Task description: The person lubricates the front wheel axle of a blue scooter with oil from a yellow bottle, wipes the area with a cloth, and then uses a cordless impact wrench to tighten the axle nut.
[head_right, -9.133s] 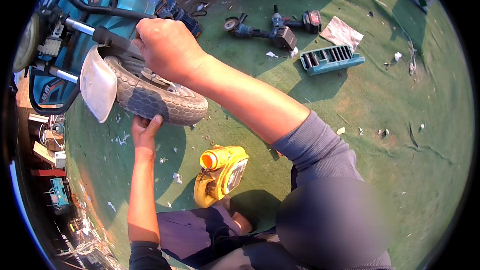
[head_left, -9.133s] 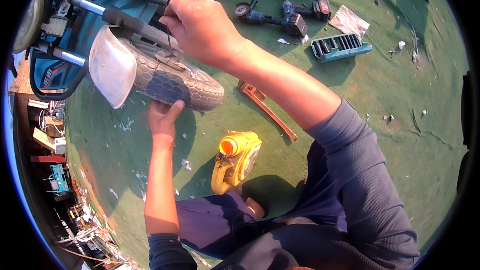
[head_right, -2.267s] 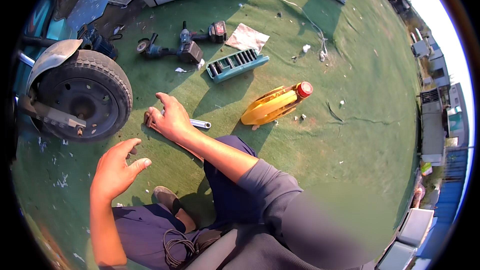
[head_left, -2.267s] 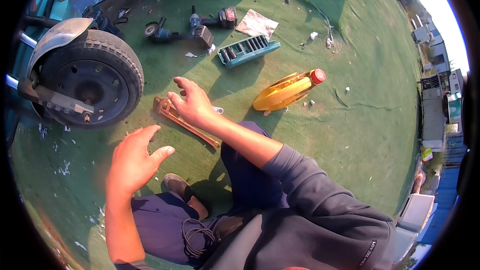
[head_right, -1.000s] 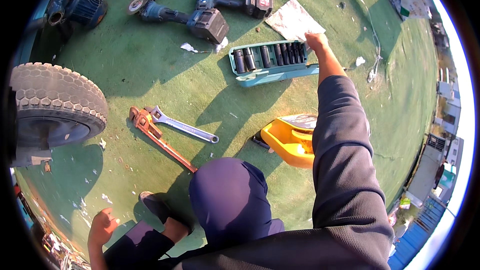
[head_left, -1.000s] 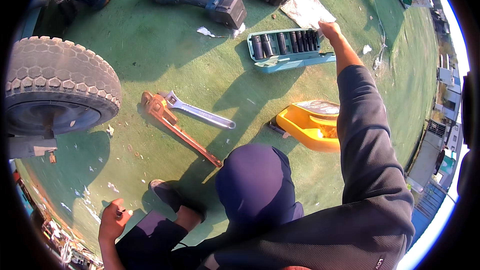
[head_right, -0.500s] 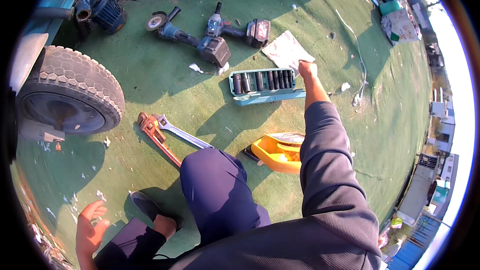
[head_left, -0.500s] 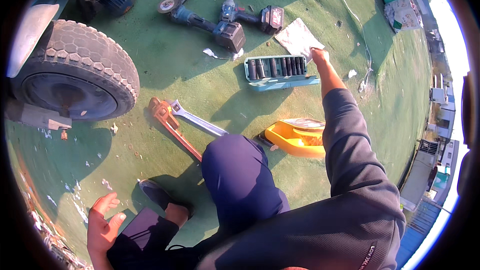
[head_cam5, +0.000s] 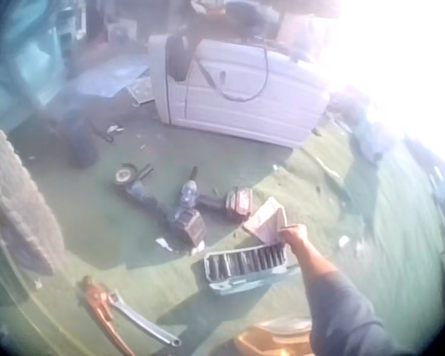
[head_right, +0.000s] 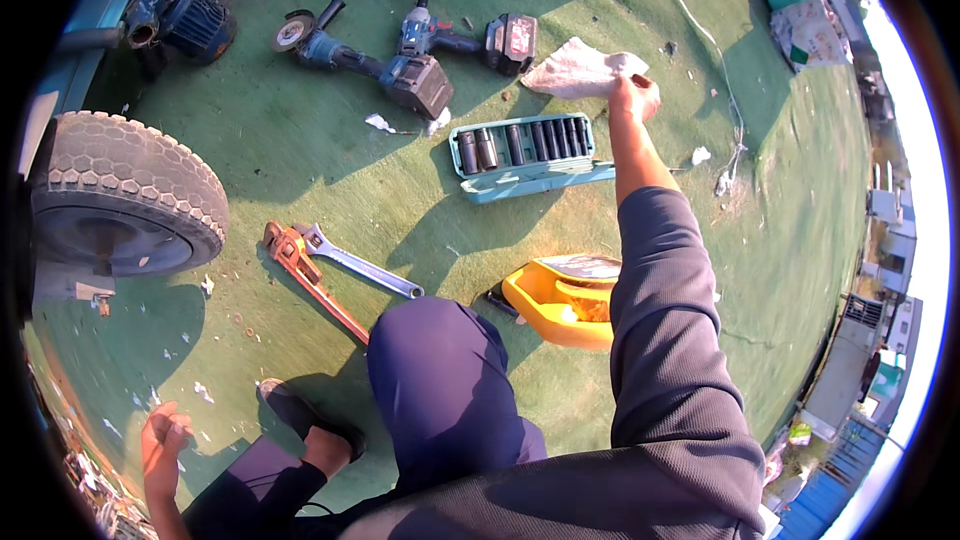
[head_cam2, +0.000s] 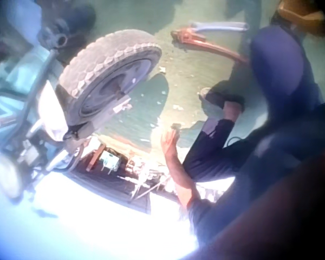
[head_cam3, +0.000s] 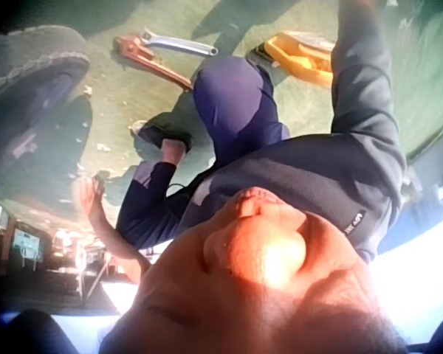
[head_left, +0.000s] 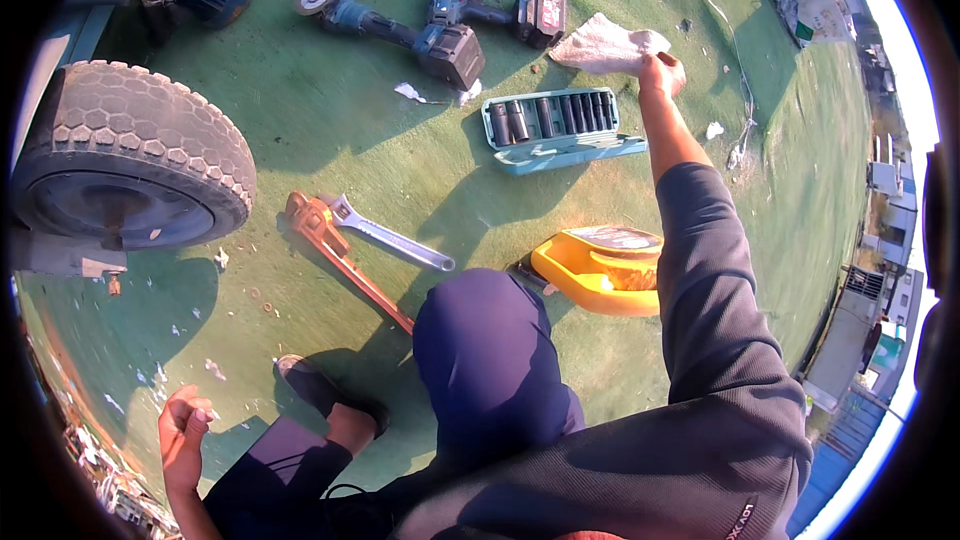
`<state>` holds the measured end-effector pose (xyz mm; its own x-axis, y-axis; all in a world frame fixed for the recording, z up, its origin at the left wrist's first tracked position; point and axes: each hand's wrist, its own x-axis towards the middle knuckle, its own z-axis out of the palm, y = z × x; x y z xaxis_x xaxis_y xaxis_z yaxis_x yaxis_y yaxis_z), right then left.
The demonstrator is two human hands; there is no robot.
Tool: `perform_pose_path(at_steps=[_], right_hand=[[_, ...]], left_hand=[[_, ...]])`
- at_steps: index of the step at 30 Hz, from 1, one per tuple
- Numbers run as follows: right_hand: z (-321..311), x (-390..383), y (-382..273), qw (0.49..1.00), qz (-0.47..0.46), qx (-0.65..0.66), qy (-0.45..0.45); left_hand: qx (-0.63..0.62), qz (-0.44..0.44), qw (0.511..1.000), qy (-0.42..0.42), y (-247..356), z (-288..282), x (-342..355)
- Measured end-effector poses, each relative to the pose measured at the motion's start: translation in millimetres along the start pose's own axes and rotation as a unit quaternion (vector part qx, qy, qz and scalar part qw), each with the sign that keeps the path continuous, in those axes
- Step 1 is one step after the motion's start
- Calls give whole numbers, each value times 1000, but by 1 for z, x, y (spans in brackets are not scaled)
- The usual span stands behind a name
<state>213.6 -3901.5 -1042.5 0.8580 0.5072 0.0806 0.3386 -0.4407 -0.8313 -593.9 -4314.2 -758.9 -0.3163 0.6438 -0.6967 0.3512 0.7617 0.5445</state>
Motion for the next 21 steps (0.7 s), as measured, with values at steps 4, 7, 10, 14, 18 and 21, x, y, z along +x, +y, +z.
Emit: perform_pose_path(at_steps=[4,7,10,14,18,21], right_hand=[[-10,-6,-92,971,24,218,-96],[-25,-102,-185,830,89,397,-381],[-64,-245,-270,712,94,403,-567],[-87,-381,-269,638,144,393,-646],[-100,-521,-262,595,127,298,-736],[-105,-584,-246,583,66,234,-776]], left_hand=[[34,91,995,-32,46,49,-18],[6,139,989,-51,93,90,-34],[-143,217,964,-58,108,126,-28],[-402,210,877,-158,165,167,28],[-580,170,787,-120,139,200,66],[-611,9,789,69,105,184,69]])
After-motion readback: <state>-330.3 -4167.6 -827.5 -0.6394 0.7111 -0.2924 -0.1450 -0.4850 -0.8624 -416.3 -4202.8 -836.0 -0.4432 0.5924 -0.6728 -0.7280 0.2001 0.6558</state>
